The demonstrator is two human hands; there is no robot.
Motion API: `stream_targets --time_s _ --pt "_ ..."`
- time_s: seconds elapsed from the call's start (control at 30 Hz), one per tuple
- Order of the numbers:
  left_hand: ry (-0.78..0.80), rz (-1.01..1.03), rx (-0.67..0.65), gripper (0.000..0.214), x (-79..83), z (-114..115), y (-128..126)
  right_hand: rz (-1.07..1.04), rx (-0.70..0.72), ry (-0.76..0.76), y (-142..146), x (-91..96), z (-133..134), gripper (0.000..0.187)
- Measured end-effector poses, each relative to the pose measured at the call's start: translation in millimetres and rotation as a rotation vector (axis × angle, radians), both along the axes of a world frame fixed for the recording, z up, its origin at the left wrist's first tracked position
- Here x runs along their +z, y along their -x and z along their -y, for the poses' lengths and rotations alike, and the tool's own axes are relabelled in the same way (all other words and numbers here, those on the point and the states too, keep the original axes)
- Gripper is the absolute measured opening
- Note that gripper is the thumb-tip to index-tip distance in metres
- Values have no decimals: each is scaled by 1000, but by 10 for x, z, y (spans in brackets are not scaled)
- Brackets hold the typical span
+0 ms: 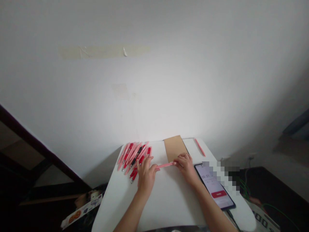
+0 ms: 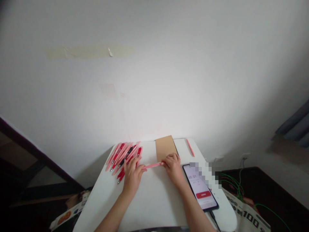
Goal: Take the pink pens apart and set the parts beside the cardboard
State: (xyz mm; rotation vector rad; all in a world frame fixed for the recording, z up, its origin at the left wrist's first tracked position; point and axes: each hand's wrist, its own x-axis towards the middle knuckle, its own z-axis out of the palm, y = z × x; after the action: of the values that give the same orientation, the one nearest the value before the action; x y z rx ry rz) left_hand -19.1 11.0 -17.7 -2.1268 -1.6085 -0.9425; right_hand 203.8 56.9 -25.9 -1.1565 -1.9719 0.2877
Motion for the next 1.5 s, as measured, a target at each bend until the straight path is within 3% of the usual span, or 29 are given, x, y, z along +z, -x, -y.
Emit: stream_targets --time_s 0.3,0.57,0.8,0.93,1.03,1.33,1.5 --pt "30 -119 -43 13 32 45 1 -32 -29 24 -12 -17 -11 20" --pt "62 -44 -93 19 96 73 -19 -4 -90 -58 -6 -65 -32 17" --pt "23 18 -26 15 71 39 -16 -24 -70 -37 5 2 40 19" --pt "0 15 -72 29 86 55 -27 -46 -59 7 1 29 59 24" --pt "4 2 -87 27 101 68 -46 -61 -52 28 -8 29 53 26" --pt "-34 -7 -62 26 140 101 -68 -63 -40 53 -12 -10 33 17" --pt "25 35 -2 30 158 107 -86 -30 -47 31 8 -15 39 14"
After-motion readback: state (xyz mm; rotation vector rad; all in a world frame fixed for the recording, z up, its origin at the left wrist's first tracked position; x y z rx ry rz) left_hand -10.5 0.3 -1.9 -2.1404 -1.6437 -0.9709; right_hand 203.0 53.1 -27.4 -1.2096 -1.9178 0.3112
